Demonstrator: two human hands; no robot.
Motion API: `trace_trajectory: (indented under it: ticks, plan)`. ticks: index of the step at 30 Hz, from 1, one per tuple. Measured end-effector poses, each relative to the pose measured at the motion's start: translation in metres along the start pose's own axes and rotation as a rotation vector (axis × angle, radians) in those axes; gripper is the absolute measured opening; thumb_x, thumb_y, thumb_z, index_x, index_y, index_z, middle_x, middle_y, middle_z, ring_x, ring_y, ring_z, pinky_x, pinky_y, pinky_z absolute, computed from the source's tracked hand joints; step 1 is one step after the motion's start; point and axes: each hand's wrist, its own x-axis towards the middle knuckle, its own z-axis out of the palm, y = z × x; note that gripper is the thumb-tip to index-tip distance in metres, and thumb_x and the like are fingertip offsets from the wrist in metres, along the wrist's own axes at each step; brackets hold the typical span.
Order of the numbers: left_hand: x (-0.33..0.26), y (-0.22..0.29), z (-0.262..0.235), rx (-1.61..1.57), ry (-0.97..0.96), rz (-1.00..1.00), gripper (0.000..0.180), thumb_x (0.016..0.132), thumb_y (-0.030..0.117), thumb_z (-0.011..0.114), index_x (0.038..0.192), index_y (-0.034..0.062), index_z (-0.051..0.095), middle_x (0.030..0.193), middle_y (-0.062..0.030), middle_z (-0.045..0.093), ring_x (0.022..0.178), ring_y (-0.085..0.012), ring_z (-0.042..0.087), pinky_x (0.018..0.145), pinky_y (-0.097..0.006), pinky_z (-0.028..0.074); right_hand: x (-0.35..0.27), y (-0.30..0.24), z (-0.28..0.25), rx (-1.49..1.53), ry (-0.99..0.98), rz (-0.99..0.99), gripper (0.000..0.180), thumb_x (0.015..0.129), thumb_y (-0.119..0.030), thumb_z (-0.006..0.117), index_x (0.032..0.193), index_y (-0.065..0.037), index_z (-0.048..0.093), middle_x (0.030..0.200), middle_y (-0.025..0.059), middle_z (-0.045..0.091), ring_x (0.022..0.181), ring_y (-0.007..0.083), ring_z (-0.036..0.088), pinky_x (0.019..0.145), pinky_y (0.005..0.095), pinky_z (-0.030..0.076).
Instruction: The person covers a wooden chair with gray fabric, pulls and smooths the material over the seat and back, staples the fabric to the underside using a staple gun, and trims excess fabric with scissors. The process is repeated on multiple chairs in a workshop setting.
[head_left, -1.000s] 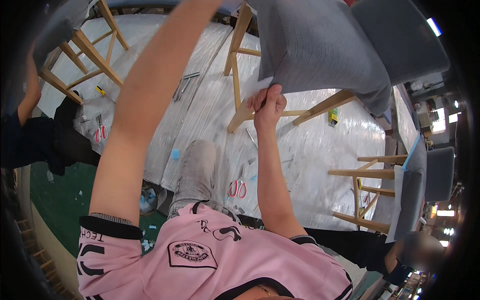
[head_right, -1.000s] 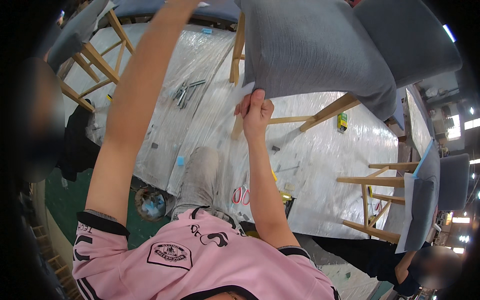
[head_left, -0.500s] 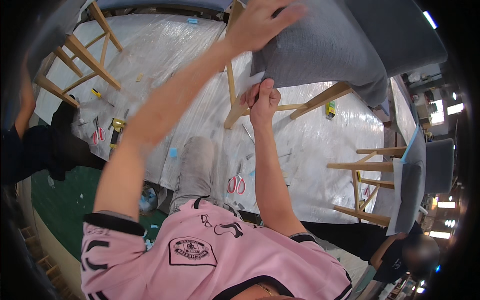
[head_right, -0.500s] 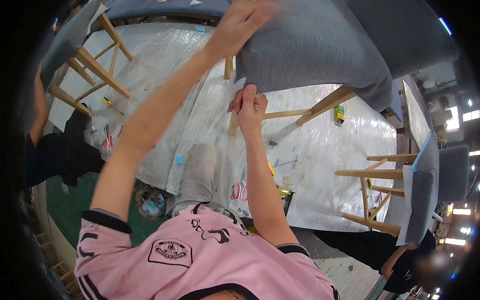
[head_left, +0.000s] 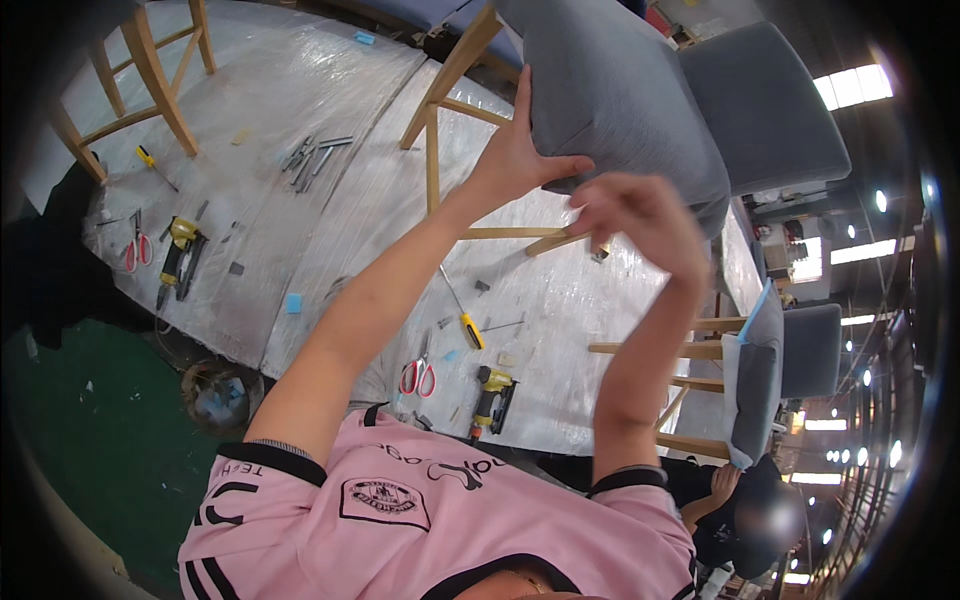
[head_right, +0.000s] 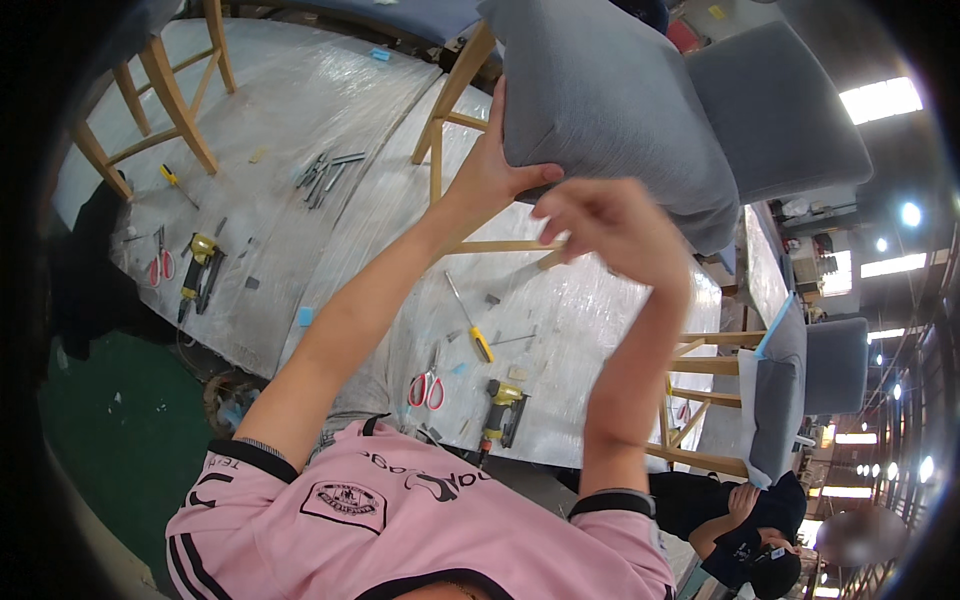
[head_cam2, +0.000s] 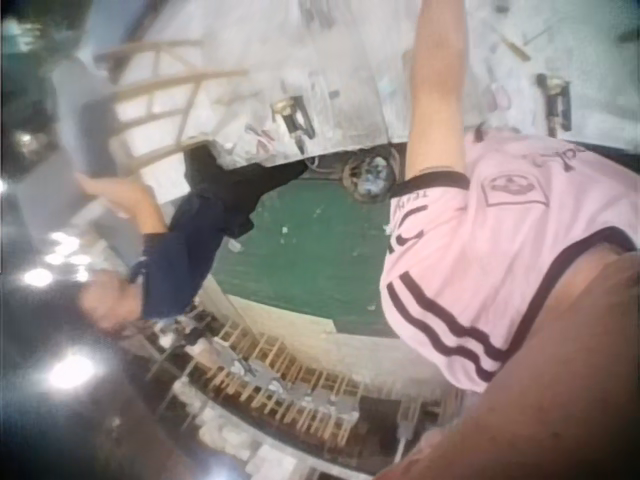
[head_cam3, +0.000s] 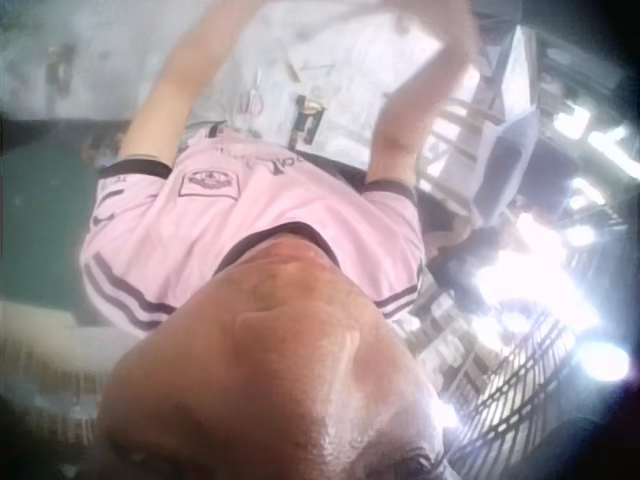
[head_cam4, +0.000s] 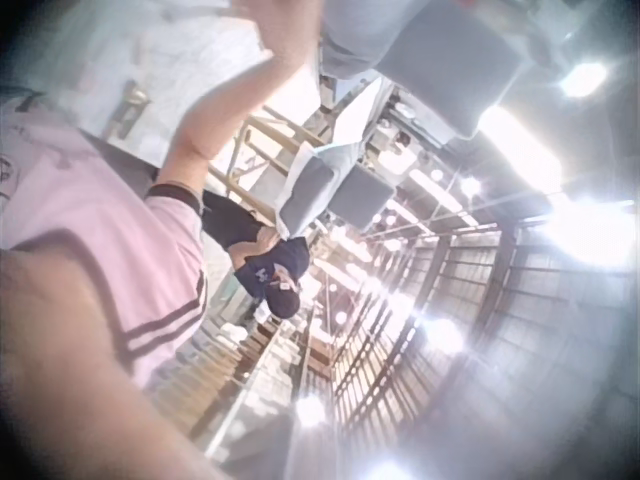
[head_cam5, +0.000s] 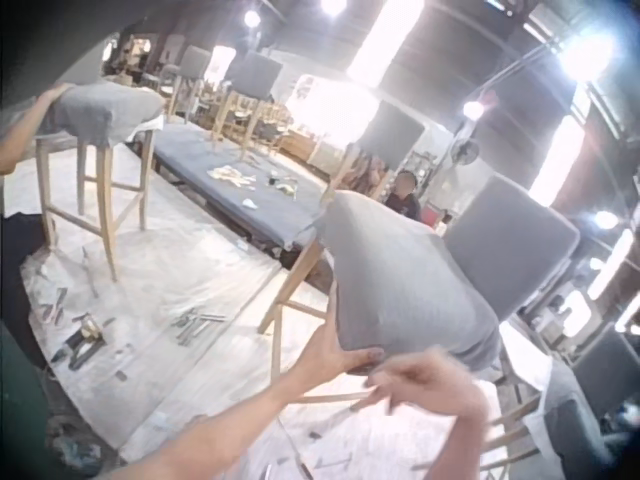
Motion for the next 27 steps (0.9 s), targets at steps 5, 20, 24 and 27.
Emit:
trace_trajectory:
  ticks: [5, 20, 24, 27]
  plan:
    - [-0.008, 0.003, 0.017, 0.032, -0.014, -0.004, 0.148, 0.067, 0.073, 0.084, 0.164, 0.0122, -0.011, 0.149, -0.031, 0.048, 0.134, -0.0467, 0.054, 0.111, -0.046, 0.045, 0.098, -0.043, -0.114, -0.573, 0.535, -0.53, 0.042, 0.107, -0.04, 0.053, 0.114, -0.005, 0.076, 0.1, 0.008, 0.078, 0.092, 0.0189, 0.075, 0.076, 0.0332, 0.059]
    - [-0.005, -0.016, 0.007, -0.136, -0.001, 0.113, 0.146, 0.067, 0.055, 0.093, 0.165, 0.0127, -0.007, 0.154, -0.0238, 0.043, 0.138, -0.0369, 0.051, 0.113, -0.043, 0.043, 0.135, -0.018, -0.039, -1.018, 0.219, -0.477, 0.085, 0.1, -0.069, 0.042, 0.155, -0.005, 0.041, 0.162, 0.0278, 0.032, 0.153, 0.0447, 0.022, 0.126, 0.0518, 0.016]
    - [0.0, -0.023, 0.016, 0.007, 0.064, 0.241, 0.143, 0.07, 0.054, 0.092, 0.164, 0.0115, -0.007, 0.153, -0.0229, 0.044, 0.136, -0.0351, 0.053, 0.111, -0.042, 0.045, 0.095, -0.033, -0.023, -0.969, 0.115, -0.494, 0.09, 0.096, -0.073, 0.043, 0.155, -0.005, 0.041, 0.162, 0.027, 0.033, 0.152, 0.0434, 0.026, 0.126, 0.053, 0.017]
    - [-0.006, -0.012, 0.02, -0.165, 0.011, 0.114, 0.14, 0.072, 0.052, 0.091, 0.164, 0.0111, -0.007, 0.149, -0.0222, 0.05, 0.131, -0.0345, 0.057, 0.108, -0.04, 0.048, 0.07, -0.032, -0.023, -0.882, 0.141, -0.518, 0.091, 0.092, -0.07, 0.056, 0.155, -0.006, 0.042, 0.16, 0.0252, 0.038, 0.152, 0.042, 0.029, 0.125, 0.0532, 0.021]
